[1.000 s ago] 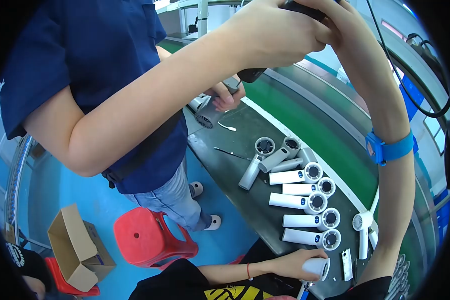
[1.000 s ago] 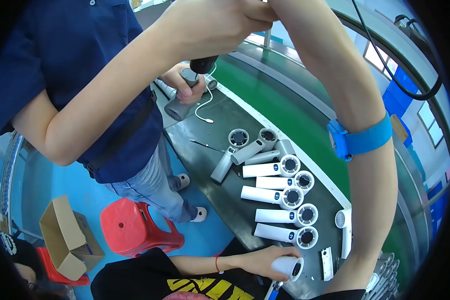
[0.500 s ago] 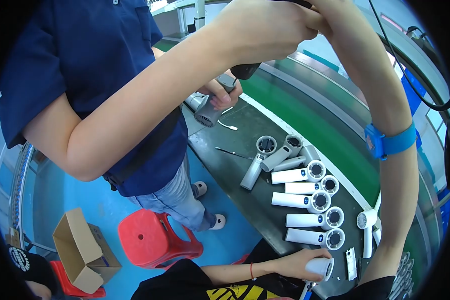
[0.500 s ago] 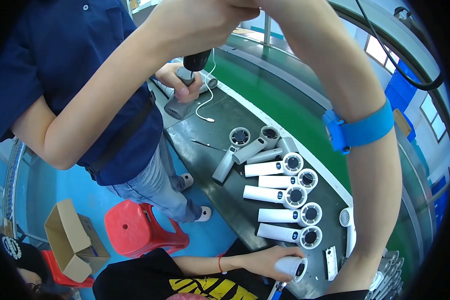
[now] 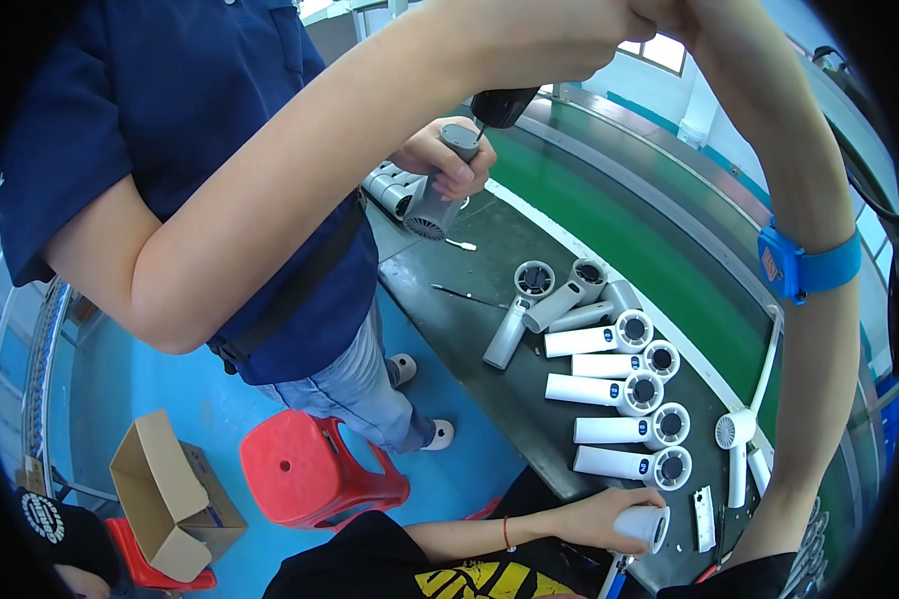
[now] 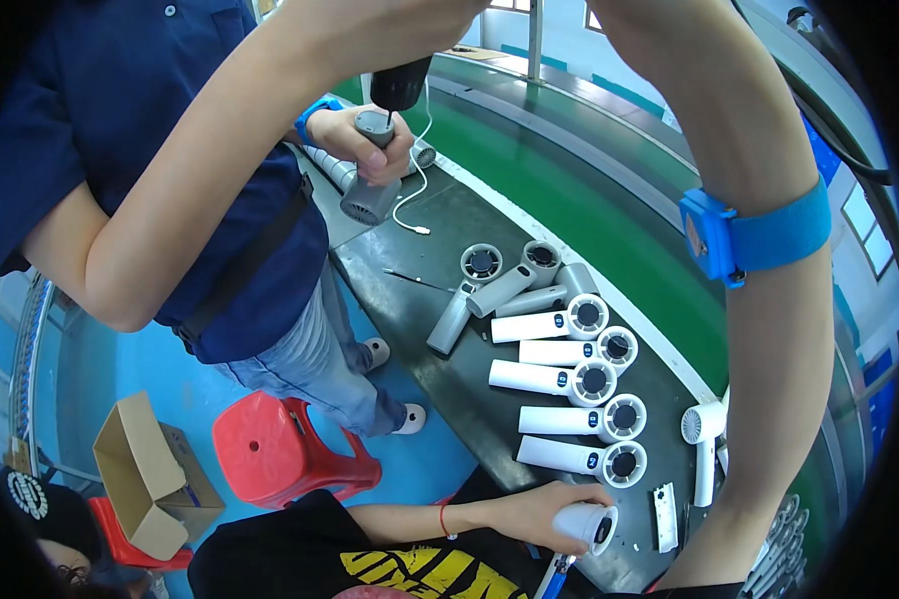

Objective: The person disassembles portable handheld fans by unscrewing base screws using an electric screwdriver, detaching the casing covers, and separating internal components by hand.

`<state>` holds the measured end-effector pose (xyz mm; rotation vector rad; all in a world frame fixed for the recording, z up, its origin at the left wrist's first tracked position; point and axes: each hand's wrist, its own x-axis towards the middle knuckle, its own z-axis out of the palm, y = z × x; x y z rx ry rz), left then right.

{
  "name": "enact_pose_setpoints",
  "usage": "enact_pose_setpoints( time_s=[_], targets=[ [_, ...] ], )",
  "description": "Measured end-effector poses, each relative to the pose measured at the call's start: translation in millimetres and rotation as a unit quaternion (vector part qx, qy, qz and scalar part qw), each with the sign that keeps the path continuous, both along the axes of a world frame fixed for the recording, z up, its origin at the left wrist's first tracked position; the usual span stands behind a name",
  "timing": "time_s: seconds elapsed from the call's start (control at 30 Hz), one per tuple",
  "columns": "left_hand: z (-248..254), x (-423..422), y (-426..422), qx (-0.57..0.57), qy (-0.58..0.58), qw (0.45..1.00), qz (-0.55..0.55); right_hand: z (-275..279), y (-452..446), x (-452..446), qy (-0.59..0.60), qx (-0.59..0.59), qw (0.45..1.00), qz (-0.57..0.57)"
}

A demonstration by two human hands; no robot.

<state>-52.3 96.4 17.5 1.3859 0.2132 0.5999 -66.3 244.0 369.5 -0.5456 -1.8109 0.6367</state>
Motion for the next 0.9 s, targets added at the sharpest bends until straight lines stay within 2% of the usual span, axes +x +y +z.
enact_pose_setpoints(
  time_s=[0.1, 0.2, 0.27, 0.4, 0.57, 0.7, 0.77, 0.83, 0.9],
  targets=[
    [0, 0, 0, -0.004, 0.006, 1.000, 0.000, 2, -1, -1, 0.014, 0.018, 0.999, -0.031],
    [2, -1, 0, -0.012, 0.012, 1.000, -0.005, 3, -1, 1, 0.020, 0.010, 1.000, 0.001],
    [1, -1, 0, -0.011, 0.012, 1.000, -0.007, 3, -5, 1, -0.033, -0.007, 0.999, -0.021],
    [2, -2, 0, -0.005, 0.014, 1.000, -0.007, 1, 0, 0, -0.018, 0.013, 1.000, 0.010],
    [13, -9, 3, -0.018, 0.042, 0.999, -0.028, -3, 0, 0, -0.014, 0.008, 0.999, -0.030],
    [13, -11, 2, 0.011, 0.034, 0.999, 0.040, -18, -6, 10, -0.028, 0.014, 0.997, -0.068],
    [0, -9, -2, 0.106, 0.019, 0.984, 0.145, -39, -15, 31, 0.073, -0.018, 0.997, -0.031],
    [-9, -15, -3, 0.122, 0.013, 0.978, 0.171, -60, -46, 69, 0.039, -0.096, 0.992, -0.068],
    [17, -26, 0, 0.044, -0.046, 0.990, 0.122, -89, -90, 114, -0.147, -0.177, 0.969, -0.093]
  ],
)
